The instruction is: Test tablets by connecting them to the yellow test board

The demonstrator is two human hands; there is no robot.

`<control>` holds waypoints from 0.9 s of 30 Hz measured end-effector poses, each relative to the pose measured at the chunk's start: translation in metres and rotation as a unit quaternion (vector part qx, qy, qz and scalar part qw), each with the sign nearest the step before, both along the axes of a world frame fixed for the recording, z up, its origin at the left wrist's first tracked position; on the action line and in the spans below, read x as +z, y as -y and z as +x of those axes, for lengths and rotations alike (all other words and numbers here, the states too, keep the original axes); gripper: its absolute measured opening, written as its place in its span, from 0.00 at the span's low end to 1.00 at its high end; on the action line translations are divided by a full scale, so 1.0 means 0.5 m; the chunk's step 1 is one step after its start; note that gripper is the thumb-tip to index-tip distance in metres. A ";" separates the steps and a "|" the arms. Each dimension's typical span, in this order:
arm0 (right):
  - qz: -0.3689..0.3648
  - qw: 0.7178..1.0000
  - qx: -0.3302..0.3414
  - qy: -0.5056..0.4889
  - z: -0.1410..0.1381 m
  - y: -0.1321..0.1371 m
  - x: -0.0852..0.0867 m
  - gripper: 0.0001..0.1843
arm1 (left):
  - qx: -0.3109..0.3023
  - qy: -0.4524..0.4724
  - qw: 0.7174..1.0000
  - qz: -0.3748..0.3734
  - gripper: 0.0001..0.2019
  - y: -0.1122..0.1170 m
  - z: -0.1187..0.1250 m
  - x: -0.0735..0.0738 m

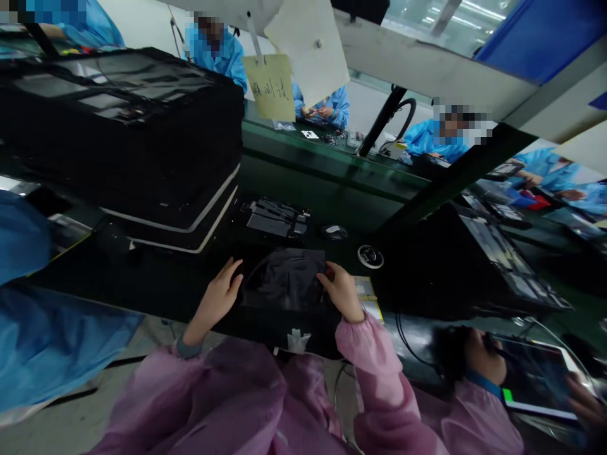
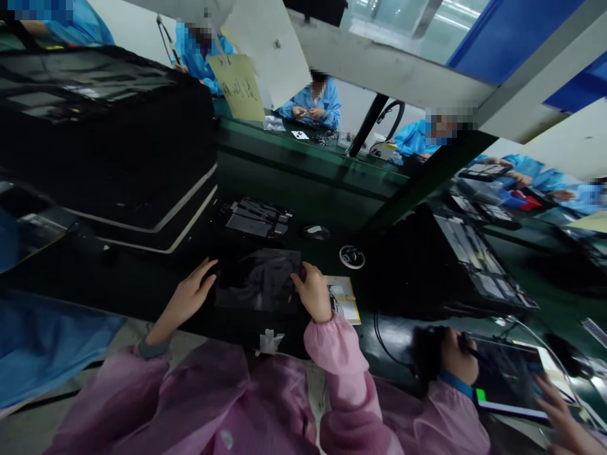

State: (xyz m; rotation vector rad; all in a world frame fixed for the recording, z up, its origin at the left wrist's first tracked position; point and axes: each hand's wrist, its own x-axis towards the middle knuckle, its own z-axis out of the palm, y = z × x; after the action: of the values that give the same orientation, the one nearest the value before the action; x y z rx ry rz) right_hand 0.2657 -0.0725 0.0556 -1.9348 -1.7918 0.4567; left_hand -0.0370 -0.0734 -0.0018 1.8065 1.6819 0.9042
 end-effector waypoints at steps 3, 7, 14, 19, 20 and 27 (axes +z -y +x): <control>-0.016 1.000 0.012 -0.003 -0.001 0.000 0.007 0.19 | 0.015 0.045 0.999 0.015 0.21 0.012 -0.004 0.009; 0.024 0.997 0.045 -0.058 -0.003 0.024 0.055 0.13 | 0.094 0.194 0.975 0.046 0.27 0.037 -0.016 0.059; 0.262 0.957 0.110 0.054 -0.008 0.111 0.084 0.18 | -0.027 0.233 0.968 0.091 0.12 0.016 -0.072 0.105; 0.259 0.947 0.121 0.145 -0.009 0.183 -0.084 0.28 | -0.076 0.131 0.988 -0.016 0.19 0.019 -0.101 0.017; 0.244 0.954 0.110 0.138 -0.012 0.196 -0.110 0.29 | -0.072 0.128 0.988 -0.041 0.20 0.025 -0.102 0.006; 0.112 0.988 -0.095 -0.048 -0.052 0.201 -0.133 0.20 | 0.065 0.248 0.947 -0.191 0.29 0.053 -0.045 0.032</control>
State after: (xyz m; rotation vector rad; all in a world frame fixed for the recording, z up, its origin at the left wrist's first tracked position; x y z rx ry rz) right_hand 0.2395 -0.1731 -0.0108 -1.8695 -1.5116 0.2670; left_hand -0.0597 -0.1001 0.0142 1.1092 1.5243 0.9147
